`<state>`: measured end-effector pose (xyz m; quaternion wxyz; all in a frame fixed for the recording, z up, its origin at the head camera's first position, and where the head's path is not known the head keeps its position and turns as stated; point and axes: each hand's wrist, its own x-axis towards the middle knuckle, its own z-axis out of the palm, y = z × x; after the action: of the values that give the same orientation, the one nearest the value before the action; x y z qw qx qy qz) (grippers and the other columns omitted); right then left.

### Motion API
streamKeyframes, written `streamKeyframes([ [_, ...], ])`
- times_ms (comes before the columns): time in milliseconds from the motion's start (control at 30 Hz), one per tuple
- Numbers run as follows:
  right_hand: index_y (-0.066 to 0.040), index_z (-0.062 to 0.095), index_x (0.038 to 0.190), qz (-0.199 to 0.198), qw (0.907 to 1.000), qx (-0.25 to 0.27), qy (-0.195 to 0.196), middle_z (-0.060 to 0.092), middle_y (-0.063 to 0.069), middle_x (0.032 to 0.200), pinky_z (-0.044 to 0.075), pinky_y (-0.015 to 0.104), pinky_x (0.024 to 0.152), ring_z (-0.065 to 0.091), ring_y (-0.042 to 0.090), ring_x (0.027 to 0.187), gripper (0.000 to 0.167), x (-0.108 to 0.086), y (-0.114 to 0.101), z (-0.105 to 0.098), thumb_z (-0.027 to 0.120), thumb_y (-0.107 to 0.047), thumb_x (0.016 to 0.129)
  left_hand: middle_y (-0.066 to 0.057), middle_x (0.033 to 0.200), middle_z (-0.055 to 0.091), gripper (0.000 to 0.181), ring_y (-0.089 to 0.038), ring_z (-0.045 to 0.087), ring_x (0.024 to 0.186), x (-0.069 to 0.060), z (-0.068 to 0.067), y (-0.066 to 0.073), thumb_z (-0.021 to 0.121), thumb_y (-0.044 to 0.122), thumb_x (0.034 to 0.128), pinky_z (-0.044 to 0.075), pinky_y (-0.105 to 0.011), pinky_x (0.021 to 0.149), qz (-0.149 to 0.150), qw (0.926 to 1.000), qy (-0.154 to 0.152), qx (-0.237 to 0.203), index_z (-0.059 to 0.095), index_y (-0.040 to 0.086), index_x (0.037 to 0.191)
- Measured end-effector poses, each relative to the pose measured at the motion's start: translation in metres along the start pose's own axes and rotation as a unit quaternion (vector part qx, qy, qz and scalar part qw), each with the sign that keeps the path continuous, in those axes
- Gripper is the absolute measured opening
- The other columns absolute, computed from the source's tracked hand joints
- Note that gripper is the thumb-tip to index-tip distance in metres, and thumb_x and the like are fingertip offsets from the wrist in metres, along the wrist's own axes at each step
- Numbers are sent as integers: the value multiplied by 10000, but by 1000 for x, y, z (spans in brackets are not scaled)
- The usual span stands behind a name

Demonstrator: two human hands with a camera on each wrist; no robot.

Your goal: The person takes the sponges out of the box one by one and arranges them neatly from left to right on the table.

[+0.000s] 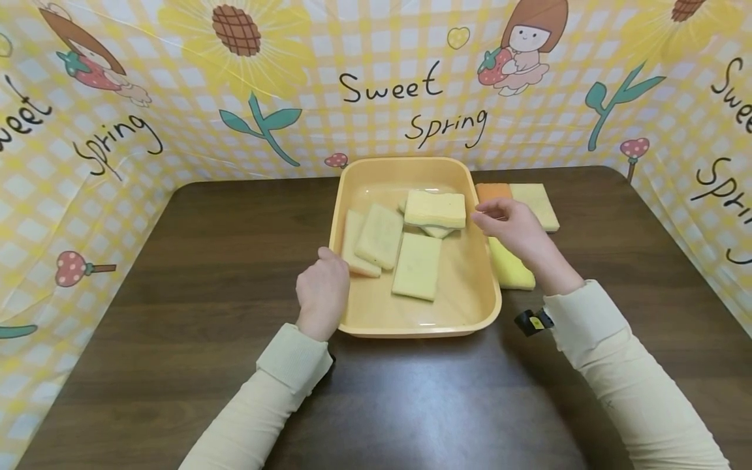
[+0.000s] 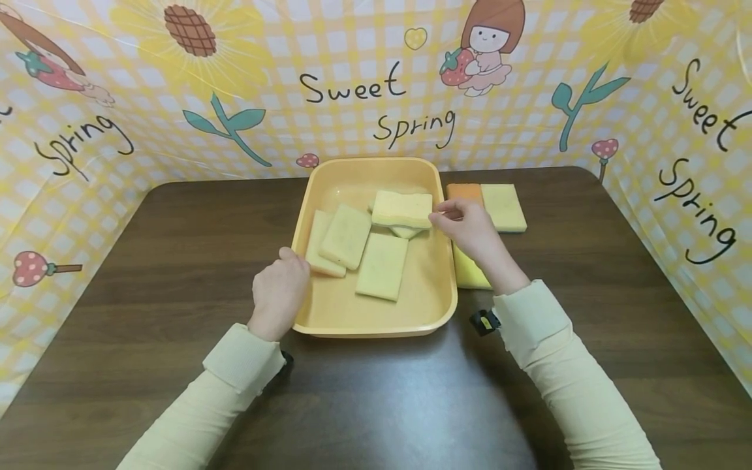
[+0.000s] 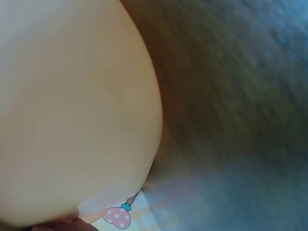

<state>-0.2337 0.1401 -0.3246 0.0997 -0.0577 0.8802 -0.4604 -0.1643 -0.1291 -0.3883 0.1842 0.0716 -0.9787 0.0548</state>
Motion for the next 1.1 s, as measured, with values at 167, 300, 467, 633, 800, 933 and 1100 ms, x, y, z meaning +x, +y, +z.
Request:
streamKeyframes([
  [167,60,476,1291,-28,9991,27,-430,544,210,1169,482,423,942,574,332,1042,445,-2,-5,10,502,-253,976,-69,516,567,172,-253,626,468,1,0,0,406,12,912,479,-367,395,-82,9999,65,-60,506,40,775],
  [300,71,448,1316,-8,9971,-45,-756,533,215,1176,489,450,957,594,372,1044,477,-3,-8,18,504,-259,977,-81,522,573,174,-265,631,477,2,0,1,396,16,920,483,-378,401,-116,9998,-79,-130,502,35,783],
  [467,69,465,1297,-10,9965,-280,-785,553,230,1182,503,443,913,611,371,1014,465,-4,-8,29,525,-250,965,-72,527,567,172,-263,632,480,2,-1,1,399,18,923,483,-375,402,-77,9997,-179,-110,503,36,788],
  [633,41,479,1296,147,9951,-592,-777,570,209,1163,495,360,838,622,303,958,469,-4,-6,41,543,-264,946,-82,527,574,170,-266,635,483,1,-1,1,399,20,920,483,-377,404,-117,9997,-129,-172,505,36,788],
  [800,59,495,1280,166,9943,-737,-751,578,237,1167,484,351,837,588,306,1012,479,-2,-1,54,572,-247,920,-85,536,576,169,-268,637,488,1,-1,1,397,19,921,483,-379,403,-110,9997,-168,-162,506,32,794],
  [933,90,525,1215,87,9956,-675,-644,583,249,1128,483,357,826,564,320,1016,429,-1,2,63,580,-208,911,-89,529,577,165,-266,635,483,1,0,1,401,14,914,479,-379,397,-112,9997,-55,-190,507,31,788],
  [1100,82,526,1182,277,9954,-715,-581,582,251,1152,475,368,854,559,330,1047,406,1,3,69,580,-211,907,-80,519,566,168,-253,626,470,0,0,1,407,14,913,474,-370,392,-71,9999,34,-141,504,35,777],
])
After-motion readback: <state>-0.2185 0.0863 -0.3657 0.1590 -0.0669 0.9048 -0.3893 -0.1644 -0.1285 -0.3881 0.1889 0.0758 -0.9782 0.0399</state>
